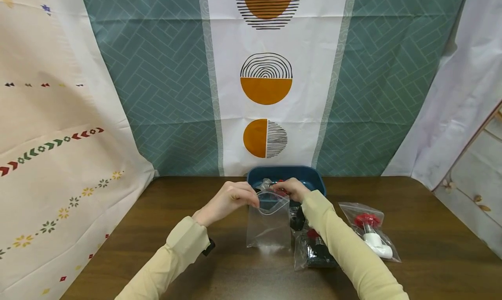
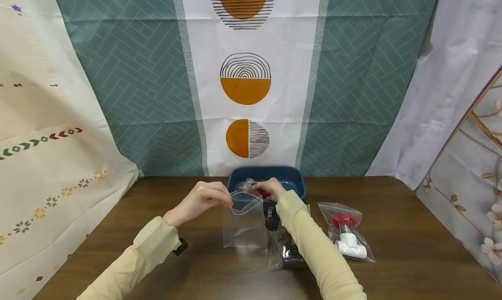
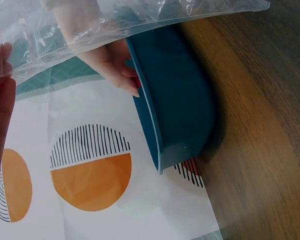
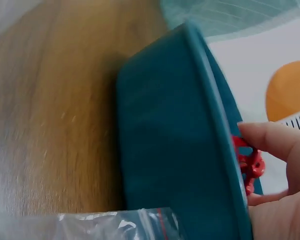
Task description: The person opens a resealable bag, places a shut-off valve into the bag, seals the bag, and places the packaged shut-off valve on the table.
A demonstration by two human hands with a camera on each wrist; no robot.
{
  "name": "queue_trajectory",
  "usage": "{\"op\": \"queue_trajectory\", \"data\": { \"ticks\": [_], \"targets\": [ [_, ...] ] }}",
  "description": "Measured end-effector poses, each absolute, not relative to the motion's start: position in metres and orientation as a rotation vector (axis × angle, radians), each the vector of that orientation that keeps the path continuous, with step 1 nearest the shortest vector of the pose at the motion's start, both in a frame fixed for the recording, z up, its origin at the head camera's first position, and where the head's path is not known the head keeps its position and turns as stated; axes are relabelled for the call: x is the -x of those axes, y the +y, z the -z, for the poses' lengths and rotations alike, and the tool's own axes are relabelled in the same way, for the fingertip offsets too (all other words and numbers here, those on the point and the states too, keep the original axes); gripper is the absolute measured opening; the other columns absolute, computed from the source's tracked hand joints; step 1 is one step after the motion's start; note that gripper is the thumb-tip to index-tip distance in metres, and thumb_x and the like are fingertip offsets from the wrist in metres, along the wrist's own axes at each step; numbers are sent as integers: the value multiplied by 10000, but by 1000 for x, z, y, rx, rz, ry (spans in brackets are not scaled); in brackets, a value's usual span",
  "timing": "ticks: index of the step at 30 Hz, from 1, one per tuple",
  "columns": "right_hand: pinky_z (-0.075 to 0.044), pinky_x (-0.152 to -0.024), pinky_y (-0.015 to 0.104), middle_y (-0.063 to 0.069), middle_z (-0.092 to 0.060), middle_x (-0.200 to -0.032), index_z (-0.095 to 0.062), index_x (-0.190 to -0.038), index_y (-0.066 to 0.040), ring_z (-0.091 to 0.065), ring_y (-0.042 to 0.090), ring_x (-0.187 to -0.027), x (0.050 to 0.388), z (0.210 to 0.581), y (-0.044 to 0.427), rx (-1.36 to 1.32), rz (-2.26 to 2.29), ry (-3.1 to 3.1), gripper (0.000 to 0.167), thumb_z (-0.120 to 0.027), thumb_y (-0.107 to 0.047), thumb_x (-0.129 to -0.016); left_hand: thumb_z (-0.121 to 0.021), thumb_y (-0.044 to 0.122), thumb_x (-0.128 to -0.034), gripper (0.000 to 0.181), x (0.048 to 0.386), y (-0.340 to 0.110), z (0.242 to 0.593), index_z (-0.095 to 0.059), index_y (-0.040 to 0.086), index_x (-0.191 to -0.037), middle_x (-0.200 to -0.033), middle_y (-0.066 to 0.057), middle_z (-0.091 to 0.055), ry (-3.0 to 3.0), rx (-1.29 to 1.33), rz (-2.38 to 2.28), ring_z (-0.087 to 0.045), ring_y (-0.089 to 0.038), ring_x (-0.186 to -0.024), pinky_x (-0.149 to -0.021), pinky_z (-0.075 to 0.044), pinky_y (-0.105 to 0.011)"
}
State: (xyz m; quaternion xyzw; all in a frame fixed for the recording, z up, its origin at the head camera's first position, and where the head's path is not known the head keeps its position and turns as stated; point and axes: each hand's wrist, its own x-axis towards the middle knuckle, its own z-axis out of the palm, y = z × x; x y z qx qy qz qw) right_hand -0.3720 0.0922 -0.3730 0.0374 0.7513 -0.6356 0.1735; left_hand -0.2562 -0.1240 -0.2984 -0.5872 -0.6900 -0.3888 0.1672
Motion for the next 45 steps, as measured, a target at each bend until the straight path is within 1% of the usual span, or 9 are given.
{"op": "queue_trajectory", "data": {
  "ticks": [6, 10, 14, 18, 23, 29, 33, 40, 45],
  "targets": [
    [-447, -571, 281, 100, -515, -790, -549, -970, 56, -468, 177, -638, 375, 367, 97, -179, 1870, 2090, 295, -560, -233, -911, -647, -221, -677, 219, 257, -124, 298, -680, -28, -776, -774, -102, -626, -1969, 1664, 1103, -585, -192, -706, -627, -499, -257],
    [-469, -607, 342, 129, -524, -899, -530, -1064, 53, -477, 225, -741, 373, 365, 96, -116, 1862, 2231, 276, -536, -181, -919, -647, -218, -680, 226, 259, -123, 298, -680, -19, -780, -780, -104, -626, -1957, 1674, 1107, -585, -190, -713, -630, -498, -260],
    [-505, -575, 368, 159, -546, -989, -529, -1134, 18, -536, 272, -799, 370, 362, 97, 30, 1744, 2520, 314, -576, -172, -888, -648, -215, -685, 210, 259, -121, 298, -679, -29, -779, -790, -114, -627, -1949, 1684, 1102, -590, -202, -718, -643, -497, -256],
    [-517, -566, 372, 170, -565, -1020, -559, -1132, -1, -565, 302, -824, 367, 350, 104, 210, 1607, 2727, 317, -608, -179, -874, -651, -215, -680, 210, 259, -119, 299, -680, -30, -776, -797, -119, -625, -1952, 1682, 1088, -588, -210, -720, -653, -495, -250],
    [-519, -586, 370, 196, -523, -1064, -533, -1191, 4, -574, 318, -821, 354, 321, 115, 367, 1632, 2682, 363, -602, -176, -884, -664, -211, -667, 211, 258, -118, 300, -677, -27, -769, -802, -122, -609, -1939, 1687, 1069, -568, -216, -726, -661, -492, -246],
    [-521, -580, 365, 215, -534, -991, -537, -1182, 14, -586, 311, -756, 330, 278, 126, 558, 1633, 2648, 355, -609, -150, -876, -700, -189, -635, 204, 258, -116, 299, -682, -15, -739, -782, -107, -594, -1871, 1676, 998, -540, -223, -731, -662, -478, -237],
    [-520, -590, 374, 204, -517, -999, -538, -1182, 15, -583, 300, -747, 313, 256, 132, 699, 1615, 2619, 357, -615, -150, -875, -702, -190, -631, 209, 259, -116, 299, -684, -11, -738, -774, -102, -590, -1855, 1658, 995, -535, -223, -731, -656, -471, -233],
    [-517, -603, 402, 181, -523, -1036, -551, -1178, 2, -611, 312, -788, 293, 234, 136, 877, 1475, 2601, 366, -632, -166, -864, -687, -209, -634, 218, 259, -119, 304, -682, -25, -752, -774, -112, -588, -1871, 1658, 1053, -539, -223, -729, -657, -478, -230],
    [-519, -599, 380, 179, -535, -1060, -551, -1189, 7, -625, 290, -814, 286, 227, 138, 964, 1428, 2587, 381, -636, -166, -860, -686, -210, -636, 222, 260, -119, 304, -683, -21, -751, -772, -105, -585, -1863, 1648, 1047, -544, -216, -725, -654, -481, -234]
  ]
}}
